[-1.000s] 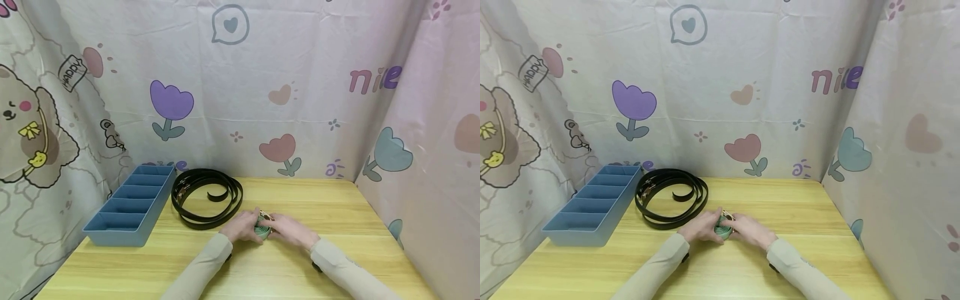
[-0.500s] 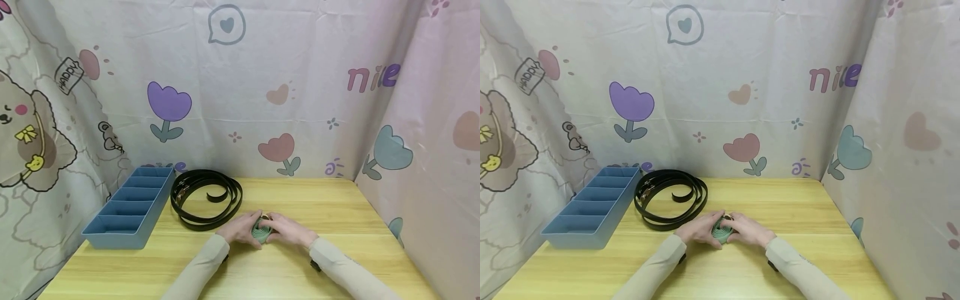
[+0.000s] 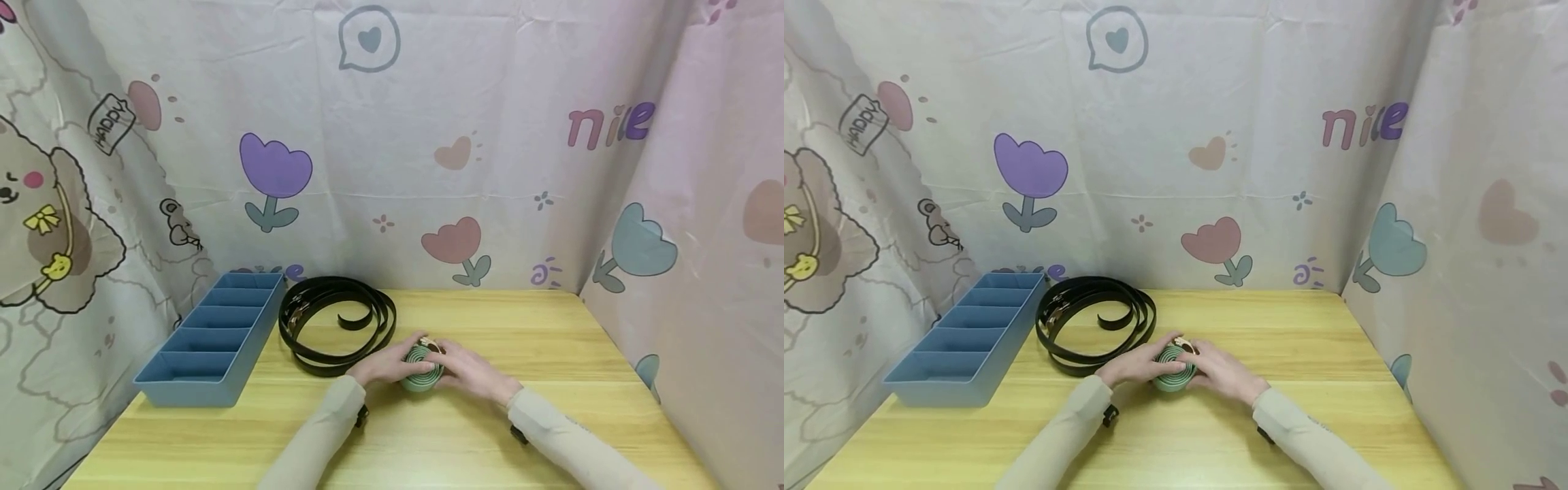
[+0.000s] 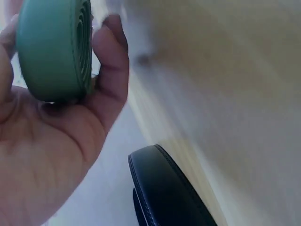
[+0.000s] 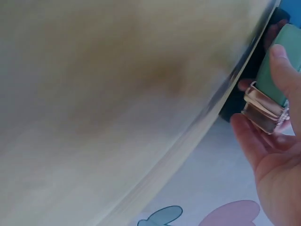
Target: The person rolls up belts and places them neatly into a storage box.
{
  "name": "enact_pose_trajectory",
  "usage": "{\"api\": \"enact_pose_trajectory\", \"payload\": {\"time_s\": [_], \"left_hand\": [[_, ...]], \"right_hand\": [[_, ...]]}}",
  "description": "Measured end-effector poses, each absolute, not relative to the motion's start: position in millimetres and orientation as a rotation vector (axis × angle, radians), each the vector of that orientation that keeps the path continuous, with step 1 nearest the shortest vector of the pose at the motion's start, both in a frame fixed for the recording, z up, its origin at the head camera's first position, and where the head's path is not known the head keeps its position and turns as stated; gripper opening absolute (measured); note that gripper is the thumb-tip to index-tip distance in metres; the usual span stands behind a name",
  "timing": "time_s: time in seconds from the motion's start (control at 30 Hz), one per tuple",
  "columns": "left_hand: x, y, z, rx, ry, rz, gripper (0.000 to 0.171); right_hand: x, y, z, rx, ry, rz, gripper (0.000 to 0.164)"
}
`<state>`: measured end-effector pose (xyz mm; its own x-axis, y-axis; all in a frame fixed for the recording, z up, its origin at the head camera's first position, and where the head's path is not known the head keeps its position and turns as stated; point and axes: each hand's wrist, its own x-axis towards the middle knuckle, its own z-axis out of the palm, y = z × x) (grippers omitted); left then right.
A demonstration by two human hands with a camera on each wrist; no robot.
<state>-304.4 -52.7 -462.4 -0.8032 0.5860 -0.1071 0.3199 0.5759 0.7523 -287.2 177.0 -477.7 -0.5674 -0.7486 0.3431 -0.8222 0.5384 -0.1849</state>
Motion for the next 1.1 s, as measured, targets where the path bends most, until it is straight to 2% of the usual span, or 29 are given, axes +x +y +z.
{"api": "enact_pose_trajectory", "payload": {"time_s": [0.1,0.27,0.47,0.77,1.0,1.1], "left_hand": [[-308.5,-57.8,-460.0,0.696,2.298,1.253,0.068],[-311.4,-65.8,-458.4,0.661,2.041,1.446,0.07],[-311.0,-70.2,-459.5,0.601,1.933,1.538,0.078],[-306.3,-72.6,-457.9,0.498,1.854,1.605,0.071],[-308.1,-79.4,-464.1,0.589,1.81,1.602,0.068],[-308.9,-83.7,-465.3,0.71,1.797,1.57,0.077]], "right_hand": [[-288.7,180.1,-477.0,1.319,-2.518,0.448,0.045],[-288.5,180.8,-475.6,1.372,-2.462,0.424,0.051],[-288.9,177.4,-474.4,1.413,-2.412,0.381,0.051],[-284.8,174.2,-467.4,1.443,-2.432,0.374,0.048],[-284.6,171.6,-467.9,1.478,-2.417,0.41,0.053],[-282.5,171.0,-468.2,1.473,-2.49,0.587,0.053]]}}
